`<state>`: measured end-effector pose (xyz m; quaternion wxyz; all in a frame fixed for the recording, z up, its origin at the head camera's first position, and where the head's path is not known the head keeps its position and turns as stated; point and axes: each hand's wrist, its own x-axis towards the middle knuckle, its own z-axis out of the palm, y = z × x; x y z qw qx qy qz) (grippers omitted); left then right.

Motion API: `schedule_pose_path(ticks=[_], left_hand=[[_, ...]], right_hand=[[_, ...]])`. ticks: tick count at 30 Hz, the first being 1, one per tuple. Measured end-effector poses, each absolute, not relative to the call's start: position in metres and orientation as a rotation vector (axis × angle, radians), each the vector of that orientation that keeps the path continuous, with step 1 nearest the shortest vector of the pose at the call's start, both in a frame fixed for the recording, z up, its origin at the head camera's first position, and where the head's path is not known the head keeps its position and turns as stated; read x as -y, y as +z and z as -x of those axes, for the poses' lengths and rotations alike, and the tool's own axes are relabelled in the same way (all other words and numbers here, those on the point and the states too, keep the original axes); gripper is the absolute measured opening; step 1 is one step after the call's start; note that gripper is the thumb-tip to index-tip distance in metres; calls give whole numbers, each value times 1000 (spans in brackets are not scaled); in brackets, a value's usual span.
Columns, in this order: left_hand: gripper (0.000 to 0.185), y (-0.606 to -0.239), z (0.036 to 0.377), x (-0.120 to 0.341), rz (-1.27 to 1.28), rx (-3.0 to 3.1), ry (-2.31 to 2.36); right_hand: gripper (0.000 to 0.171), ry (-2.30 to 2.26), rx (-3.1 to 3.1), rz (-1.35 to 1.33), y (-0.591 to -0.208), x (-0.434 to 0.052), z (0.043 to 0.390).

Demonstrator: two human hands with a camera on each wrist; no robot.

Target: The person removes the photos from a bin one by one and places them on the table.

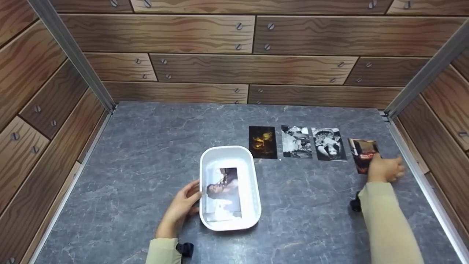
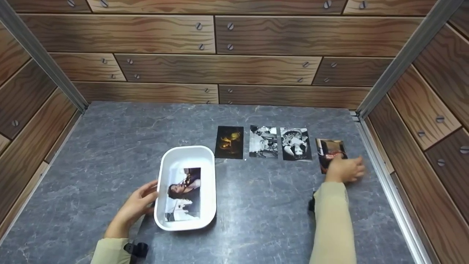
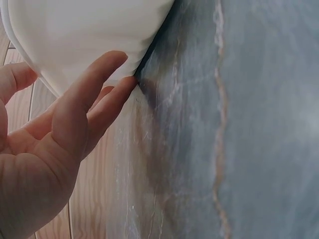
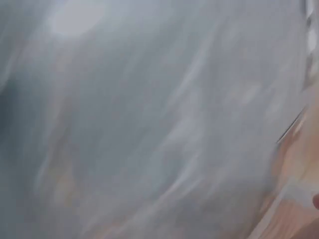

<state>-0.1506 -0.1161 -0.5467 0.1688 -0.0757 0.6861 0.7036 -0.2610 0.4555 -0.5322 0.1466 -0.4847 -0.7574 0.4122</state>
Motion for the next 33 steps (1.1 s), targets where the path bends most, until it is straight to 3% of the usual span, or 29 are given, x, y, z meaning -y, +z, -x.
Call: schedule_pose_path(ticks=[7, 13, 20, 33], left_hand=[[54, -549, 150, 117, 211, -1954, 1998], [55, -547, 152, 117, 200, -1935, 2015], [55, -545, 152, 116, 199, -1972, 1988], [54, -546, 151, 115, 215, -1976, 1987]], right_hand=[[71, 1485, 2011, 1145, -505, -396, 286], [69, 1898, 1829, 812, -477, -335, 287], [71, 1989, 2011, 568, -465, -268, 268], [64, 2257, 2050, 209, -486, -162, 211]])
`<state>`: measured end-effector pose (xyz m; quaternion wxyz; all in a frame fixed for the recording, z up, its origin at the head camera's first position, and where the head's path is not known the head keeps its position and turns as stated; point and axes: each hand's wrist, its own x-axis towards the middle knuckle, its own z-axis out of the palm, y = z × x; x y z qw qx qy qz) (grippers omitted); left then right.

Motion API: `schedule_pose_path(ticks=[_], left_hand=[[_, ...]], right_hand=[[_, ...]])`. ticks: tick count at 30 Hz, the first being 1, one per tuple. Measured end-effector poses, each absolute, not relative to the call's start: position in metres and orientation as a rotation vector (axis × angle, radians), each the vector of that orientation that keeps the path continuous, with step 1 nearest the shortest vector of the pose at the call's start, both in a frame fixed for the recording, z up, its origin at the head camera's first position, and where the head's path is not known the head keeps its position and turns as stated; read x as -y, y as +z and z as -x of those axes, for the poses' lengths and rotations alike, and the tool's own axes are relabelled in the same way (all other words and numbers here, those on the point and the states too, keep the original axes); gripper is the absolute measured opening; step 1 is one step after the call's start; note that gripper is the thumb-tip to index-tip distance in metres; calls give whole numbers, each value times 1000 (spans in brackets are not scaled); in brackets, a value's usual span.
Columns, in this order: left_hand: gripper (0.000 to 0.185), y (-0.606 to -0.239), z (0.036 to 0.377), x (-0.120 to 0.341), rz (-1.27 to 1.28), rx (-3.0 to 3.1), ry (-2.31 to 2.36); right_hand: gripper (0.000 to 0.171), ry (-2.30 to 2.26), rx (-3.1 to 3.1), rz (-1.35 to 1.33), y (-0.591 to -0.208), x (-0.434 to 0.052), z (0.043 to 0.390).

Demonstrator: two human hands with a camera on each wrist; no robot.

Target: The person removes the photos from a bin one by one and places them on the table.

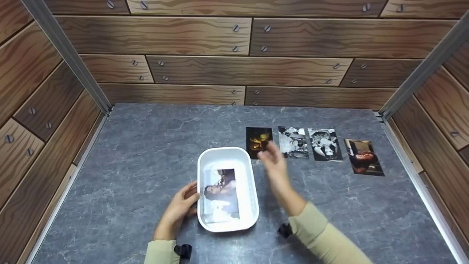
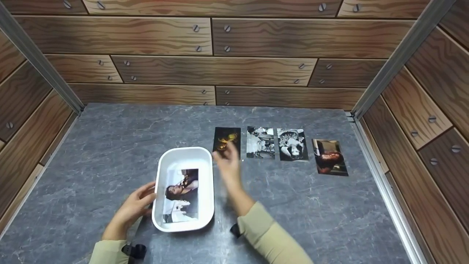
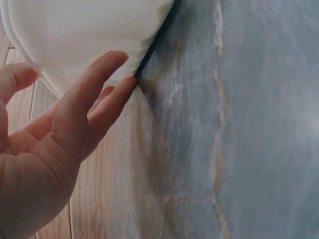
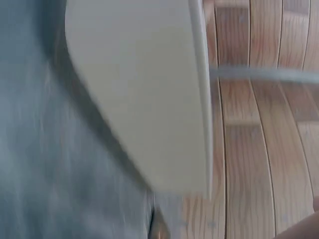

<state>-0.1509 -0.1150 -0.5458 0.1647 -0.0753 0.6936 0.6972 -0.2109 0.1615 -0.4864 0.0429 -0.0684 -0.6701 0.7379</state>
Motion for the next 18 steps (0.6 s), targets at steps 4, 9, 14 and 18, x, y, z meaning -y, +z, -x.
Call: schedule_pose_path(ticks=[4, 9, 14, 18], left_hand=[[54, -547, 152, 115, 213, -1972, 1992], [54, -547, 153, 115, 226, -1966, 1991], [54, -547, 152, 114, 193, -1952, 2015], [53, -546, 151, 115, 190, -1954, 2018]], right_hand=[[63, 2324, 2113, 92, -497, -132, 190], [67, 2342, 2259, 33, -509, -105, 170], [68, 2320, 2383, 166, -515, -94, 165], [67, 2225, 2471, 262, -522, -90, 163]])
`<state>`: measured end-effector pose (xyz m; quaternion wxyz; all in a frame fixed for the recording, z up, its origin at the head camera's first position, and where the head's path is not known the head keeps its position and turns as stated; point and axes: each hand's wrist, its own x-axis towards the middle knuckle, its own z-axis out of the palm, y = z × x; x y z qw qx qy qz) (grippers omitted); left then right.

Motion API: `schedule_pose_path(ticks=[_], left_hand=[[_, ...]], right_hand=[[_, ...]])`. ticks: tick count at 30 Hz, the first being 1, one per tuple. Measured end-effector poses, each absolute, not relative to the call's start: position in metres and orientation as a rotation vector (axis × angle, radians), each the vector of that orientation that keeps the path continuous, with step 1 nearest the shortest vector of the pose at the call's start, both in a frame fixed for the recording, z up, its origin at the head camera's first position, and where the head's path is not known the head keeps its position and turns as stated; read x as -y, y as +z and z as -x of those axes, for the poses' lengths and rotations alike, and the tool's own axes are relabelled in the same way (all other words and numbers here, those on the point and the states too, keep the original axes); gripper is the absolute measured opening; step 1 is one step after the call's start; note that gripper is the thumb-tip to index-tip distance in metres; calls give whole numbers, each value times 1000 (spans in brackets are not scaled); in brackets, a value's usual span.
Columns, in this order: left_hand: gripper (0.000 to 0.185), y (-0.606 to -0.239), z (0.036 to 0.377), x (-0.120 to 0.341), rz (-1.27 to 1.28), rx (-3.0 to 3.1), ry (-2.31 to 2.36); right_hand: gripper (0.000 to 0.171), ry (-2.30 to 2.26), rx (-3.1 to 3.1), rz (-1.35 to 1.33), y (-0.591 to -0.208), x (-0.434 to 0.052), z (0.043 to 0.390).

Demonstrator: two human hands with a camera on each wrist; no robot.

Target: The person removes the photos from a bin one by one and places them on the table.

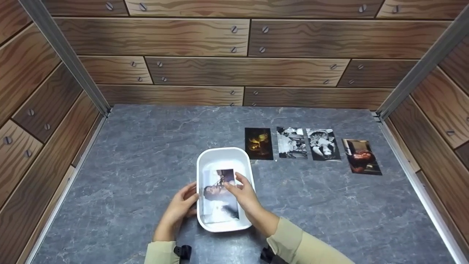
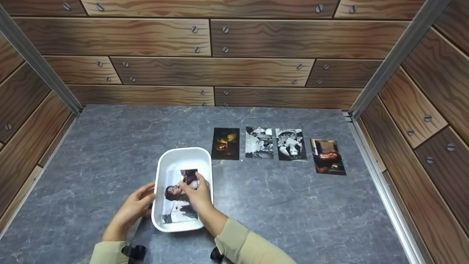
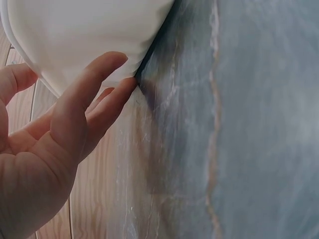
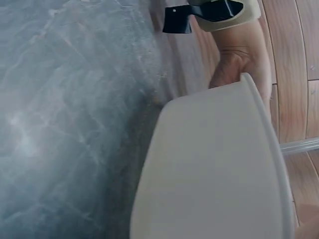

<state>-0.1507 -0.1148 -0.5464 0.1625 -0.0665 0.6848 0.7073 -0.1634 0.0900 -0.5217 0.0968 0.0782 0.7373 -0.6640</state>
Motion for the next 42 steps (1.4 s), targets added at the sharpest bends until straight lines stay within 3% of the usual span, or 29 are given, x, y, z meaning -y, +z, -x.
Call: schedule_pose_path(ticks=[20, 38, 42], left_hand=[[54, -545, 154, 115, 204, -1926, 2029], [53, -546, 152, 116, 225, -1951, 2010], [53, -547, 151, 115, 221, -1941, 2019]], right_hand=[[68, -1474, -2465, -466, -536, -71, 173], [67, -1551, -2418, -475, -537, -71, 172], [61, -1552, -2439, -440, -538, -73, 171]])
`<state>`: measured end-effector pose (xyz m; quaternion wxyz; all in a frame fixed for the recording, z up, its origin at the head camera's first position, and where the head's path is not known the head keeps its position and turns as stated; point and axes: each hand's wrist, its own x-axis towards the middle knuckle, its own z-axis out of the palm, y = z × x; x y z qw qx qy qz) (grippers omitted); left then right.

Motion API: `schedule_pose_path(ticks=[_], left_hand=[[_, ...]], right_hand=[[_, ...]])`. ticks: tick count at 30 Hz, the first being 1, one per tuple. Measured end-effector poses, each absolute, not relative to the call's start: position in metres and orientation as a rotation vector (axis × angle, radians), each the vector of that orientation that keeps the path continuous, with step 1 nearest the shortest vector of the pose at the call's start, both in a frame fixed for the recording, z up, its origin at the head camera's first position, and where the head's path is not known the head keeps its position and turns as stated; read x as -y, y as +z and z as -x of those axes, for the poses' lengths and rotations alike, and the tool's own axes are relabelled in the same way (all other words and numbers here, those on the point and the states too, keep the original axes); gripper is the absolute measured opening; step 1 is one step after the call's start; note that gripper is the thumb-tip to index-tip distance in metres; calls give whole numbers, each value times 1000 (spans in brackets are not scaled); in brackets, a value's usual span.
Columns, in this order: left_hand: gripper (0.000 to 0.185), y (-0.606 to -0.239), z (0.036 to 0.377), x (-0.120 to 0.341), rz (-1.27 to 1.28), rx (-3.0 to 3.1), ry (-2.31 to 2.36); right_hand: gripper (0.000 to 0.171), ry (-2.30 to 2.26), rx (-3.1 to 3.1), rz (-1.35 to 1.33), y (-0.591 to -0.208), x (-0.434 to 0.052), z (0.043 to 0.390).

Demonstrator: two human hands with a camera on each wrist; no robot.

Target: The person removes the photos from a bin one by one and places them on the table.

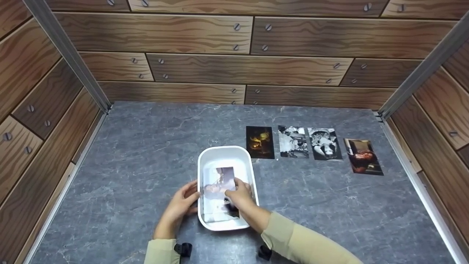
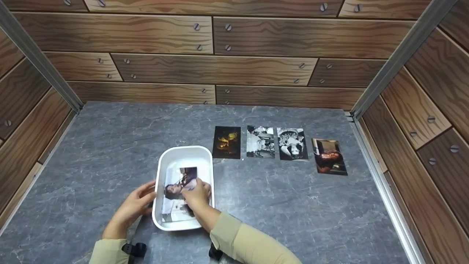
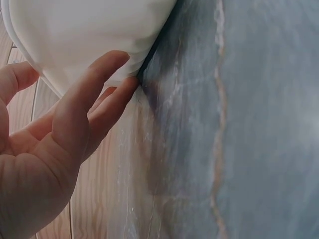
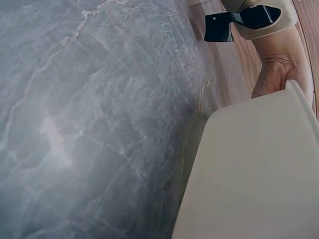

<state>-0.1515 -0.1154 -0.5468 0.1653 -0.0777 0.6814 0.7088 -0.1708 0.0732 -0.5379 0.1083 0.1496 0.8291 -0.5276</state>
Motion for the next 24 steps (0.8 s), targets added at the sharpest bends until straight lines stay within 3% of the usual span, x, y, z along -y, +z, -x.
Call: schedule_pose_path(ticks=[8, 16, 24], left_hand=[[53, -545, 152, 114, 217, -1931, 2019], [54, -544, 151, 115, 202, -1961, 1990], [54, -546, 151, 115, 205, -1949, 2014]], right_hand=[[71, -1574, -2421, -455, -538, -75, 172], [69, -1606, -2406, -437, -537, -76, 171], [54, -1904, -2402, -369, -539, -77, 168]])
